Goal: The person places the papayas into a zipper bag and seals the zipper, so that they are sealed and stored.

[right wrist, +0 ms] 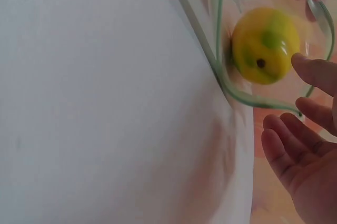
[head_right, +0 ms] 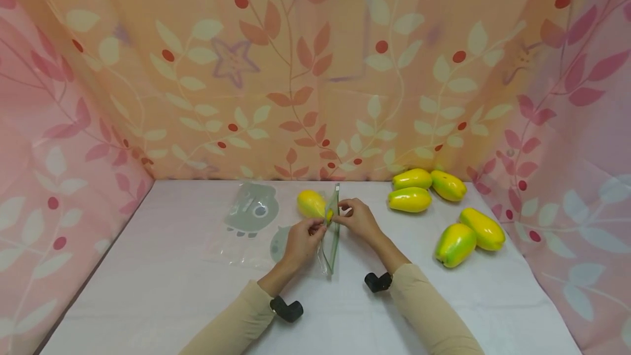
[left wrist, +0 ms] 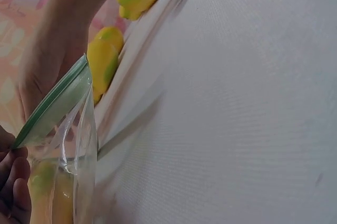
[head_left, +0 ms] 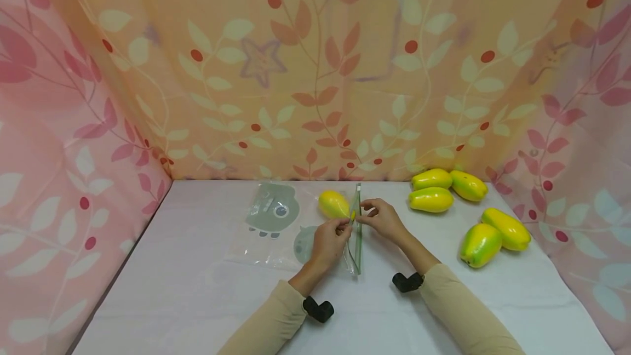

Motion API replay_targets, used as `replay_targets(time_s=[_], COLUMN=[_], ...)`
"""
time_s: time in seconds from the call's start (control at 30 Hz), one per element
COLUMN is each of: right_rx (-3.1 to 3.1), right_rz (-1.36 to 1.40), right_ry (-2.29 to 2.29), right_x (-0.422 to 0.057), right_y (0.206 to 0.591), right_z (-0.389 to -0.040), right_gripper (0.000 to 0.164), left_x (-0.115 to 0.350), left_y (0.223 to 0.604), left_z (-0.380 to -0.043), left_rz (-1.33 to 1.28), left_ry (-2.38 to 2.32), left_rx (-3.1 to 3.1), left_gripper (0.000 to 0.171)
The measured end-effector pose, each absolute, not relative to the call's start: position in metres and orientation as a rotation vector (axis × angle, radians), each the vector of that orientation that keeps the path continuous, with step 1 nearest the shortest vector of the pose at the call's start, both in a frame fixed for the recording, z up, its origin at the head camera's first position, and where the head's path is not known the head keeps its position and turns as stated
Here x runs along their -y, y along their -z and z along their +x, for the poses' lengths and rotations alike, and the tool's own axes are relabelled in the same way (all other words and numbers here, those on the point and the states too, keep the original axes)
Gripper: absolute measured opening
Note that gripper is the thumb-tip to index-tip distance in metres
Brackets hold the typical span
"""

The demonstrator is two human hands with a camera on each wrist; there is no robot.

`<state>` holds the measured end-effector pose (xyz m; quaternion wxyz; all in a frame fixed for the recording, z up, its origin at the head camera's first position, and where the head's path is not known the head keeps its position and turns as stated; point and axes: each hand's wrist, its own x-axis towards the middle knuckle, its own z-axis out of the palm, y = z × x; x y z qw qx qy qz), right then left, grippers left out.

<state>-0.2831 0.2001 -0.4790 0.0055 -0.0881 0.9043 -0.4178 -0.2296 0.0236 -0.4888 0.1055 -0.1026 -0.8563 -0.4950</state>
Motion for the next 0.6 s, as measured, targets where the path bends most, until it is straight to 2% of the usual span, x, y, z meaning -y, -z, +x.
replay_targets(time_s=[0.6], right_rx=[-2.919], right_rz=[-0.283], right_ry=[1.091], right_x=[-0.246], right_y=[0.448], right_z=[-0.288], right_gripper=[0.043], left_x=[-0.024], left_y=[0.49], left_z=[-0.23], left_rz=[-0.291], left_ry=[1.525], left_rx=[2.512], left_gripper=[0.021])
